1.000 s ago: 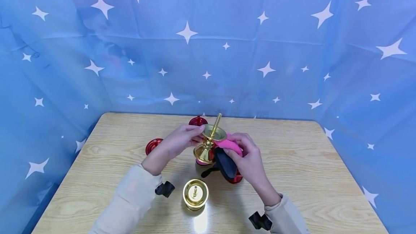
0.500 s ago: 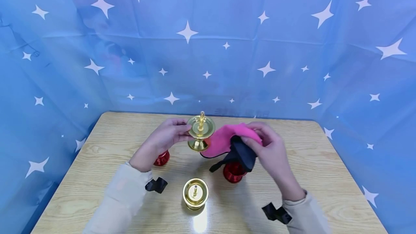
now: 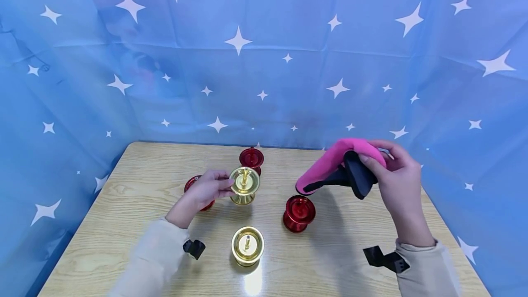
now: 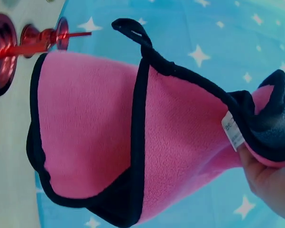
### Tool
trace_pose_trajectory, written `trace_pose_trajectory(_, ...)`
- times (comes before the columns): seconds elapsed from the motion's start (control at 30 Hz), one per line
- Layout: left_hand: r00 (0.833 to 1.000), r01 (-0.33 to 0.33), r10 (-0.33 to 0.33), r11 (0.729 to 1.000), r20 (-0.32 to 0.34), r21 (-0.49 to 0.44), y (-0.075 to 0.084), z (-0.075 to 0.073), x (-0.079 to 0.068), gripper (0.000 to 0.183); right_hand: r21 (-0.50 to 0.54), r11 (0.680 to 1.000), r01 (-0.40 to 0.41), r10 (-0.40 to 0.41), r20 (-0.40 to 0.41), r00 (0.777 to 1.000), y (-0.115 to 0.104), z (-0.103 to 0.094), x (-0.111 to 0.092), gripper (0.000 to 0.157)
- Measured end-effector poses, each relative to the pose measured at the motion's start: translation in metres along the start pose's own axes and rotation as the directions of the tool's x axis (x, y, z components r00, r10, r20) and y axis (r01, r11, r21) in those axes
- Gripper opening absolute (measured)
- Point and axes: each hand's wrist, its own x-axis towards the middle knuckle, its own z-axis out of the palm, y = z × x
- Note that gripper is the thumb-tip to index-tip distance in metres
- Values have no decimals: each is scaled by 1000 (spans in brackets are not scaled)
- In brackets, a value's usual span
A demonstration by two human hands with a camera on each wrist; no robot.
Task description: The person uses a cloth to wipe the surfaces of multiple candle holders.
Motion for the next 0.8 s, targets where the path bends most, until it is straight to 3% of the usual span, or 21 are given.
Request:
trace_pose_trajectory(0.27, 999, 35, -35, 999, -9, -28, -38, 0, 7, 28, -176, 981, -84, 75, -54, 996, 23, -14, -1, 30)
trace_pose_trajectory(0.5, 999, 31, -32, 997, -9, -69, -55, 0, 14, 30, -156, 982, -107, 101, -46, 994, 41, -17, -3, 27)
trace_pose_trajectory(0.8, 997, 66, -69, 994, -29, -89, -62, 3, 25, 35, -132, 983, -128, 124, -37, 992, 53, -19, -4, 27)
